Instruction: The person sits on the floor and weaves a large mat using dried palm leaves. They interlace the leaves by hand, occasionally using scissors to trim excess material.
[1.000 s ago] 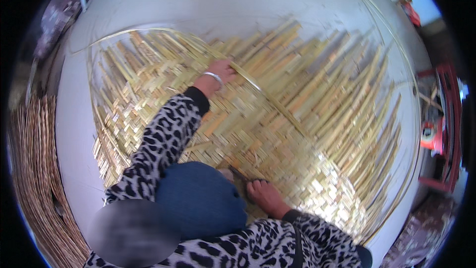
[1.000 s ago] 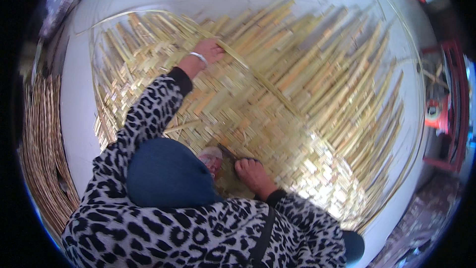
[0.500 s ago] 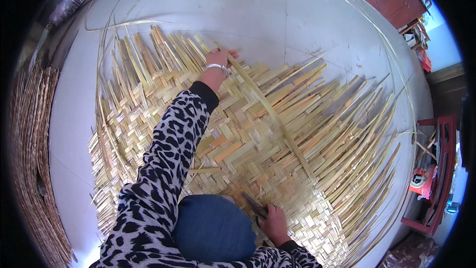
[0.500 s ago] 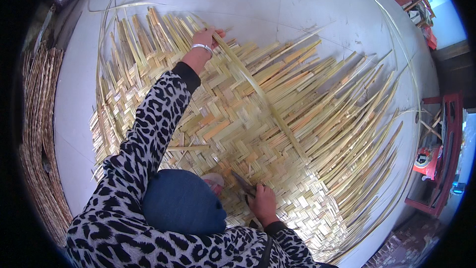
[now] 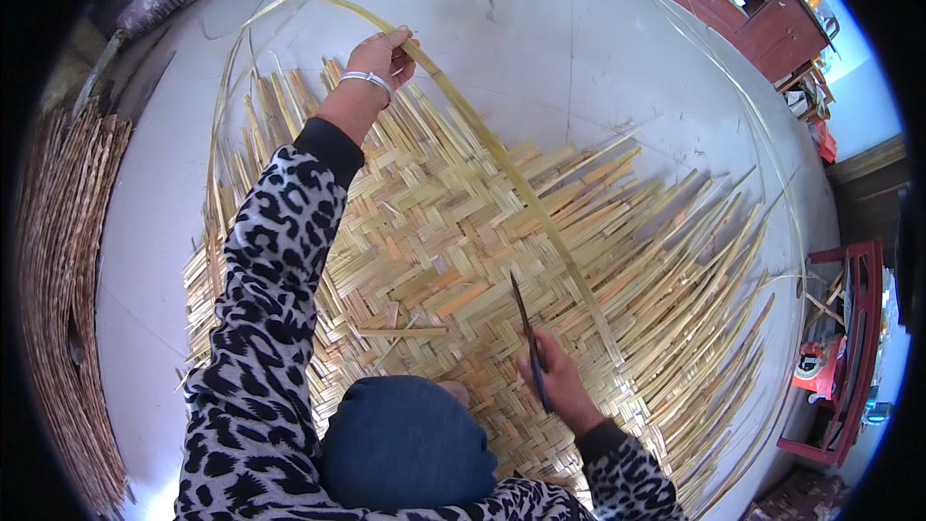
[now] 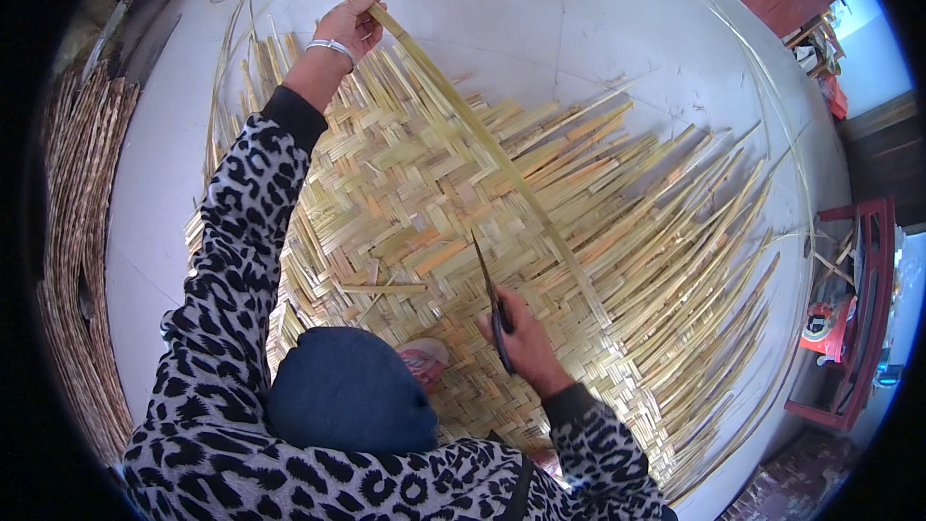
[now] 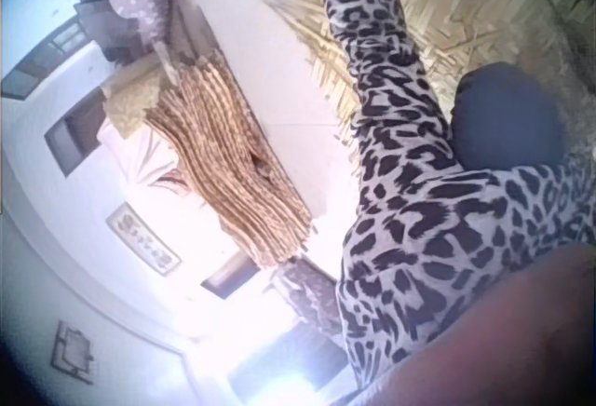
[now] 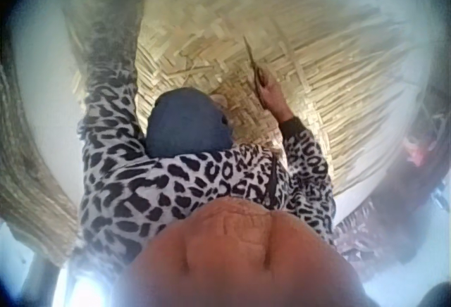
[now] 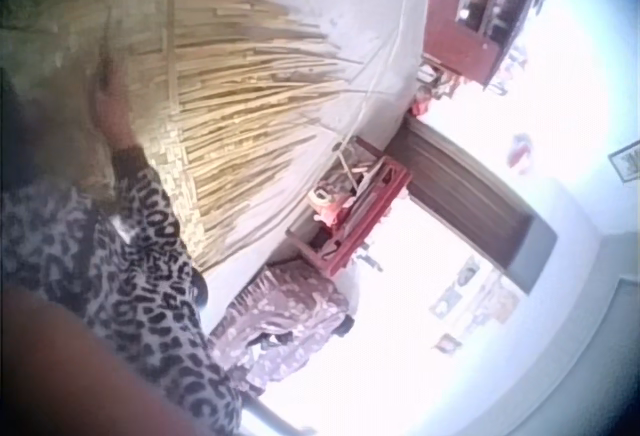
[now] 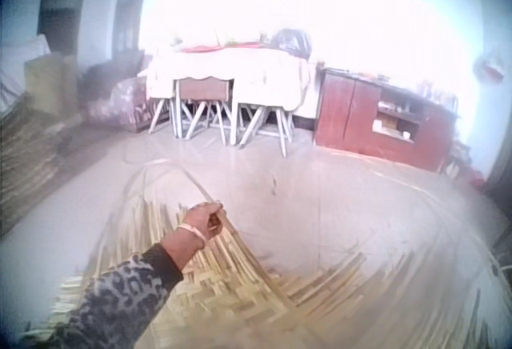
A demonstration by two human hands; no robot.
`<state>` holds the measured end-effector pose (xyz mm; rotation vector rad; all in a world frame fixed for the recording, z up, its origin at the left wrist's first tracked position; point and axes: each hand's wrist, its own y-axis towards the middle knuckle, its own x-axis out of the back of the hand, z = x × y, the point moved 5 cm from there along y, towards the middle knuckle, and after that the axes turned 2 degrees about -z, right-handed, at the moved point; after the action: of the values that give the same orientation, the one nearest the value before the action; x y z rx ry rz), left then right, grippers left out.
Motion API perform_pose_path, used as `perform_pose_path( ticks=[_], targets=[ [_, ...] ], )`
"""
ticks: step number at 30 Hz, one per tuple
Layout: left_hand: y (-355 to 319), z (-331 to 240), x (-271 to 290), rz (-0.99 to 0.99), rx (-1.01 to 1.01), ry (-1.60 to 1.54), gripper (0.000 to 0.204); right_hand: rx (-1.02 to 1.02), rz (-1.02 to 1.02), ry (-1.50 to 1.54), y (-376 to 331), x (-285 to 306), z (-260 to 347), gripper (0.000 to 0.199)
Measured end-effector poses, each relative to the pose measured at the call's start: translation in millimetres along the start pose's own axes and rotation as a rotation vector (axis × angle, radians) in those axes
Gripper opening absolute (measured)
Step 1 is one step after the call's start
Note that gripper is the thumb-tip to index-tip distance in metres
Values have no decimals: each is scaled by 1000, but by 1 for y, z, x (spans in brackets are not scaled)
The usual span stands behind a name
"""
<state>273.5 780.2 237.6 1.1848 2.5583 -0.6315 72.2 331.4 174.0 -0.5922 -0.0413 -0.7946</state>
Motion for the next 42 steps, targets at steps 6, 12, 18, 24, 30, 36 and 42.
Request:
perform_pose_path(
  ticks=[6,12,18,24,30,36,42],
  targets=[
    [-87,-67,-17,60,-458,352,18,255,257,255,68,-39,152,54],
    [-145,-82,-22,22,-503,299,19,218,220,472,94,-73,234,66],
    [-161,-69,-21,22,-473,174,15,280,199,571,115,-67,246,58],
    [-166,-45,-15,3,-406,67,15,196,107,526,115,-62,238,50],
    [-168,8,-11,-10,-247,-25,19,107,-27,487,109,-42,186,44],
    [-213,156,-6,63,86,216,24,76,-209,-153,66,-11,17,38],
    [-372,325,-13,954,627,509,30,-241,189,-1004,-68,15,-140,45]
  ],
)
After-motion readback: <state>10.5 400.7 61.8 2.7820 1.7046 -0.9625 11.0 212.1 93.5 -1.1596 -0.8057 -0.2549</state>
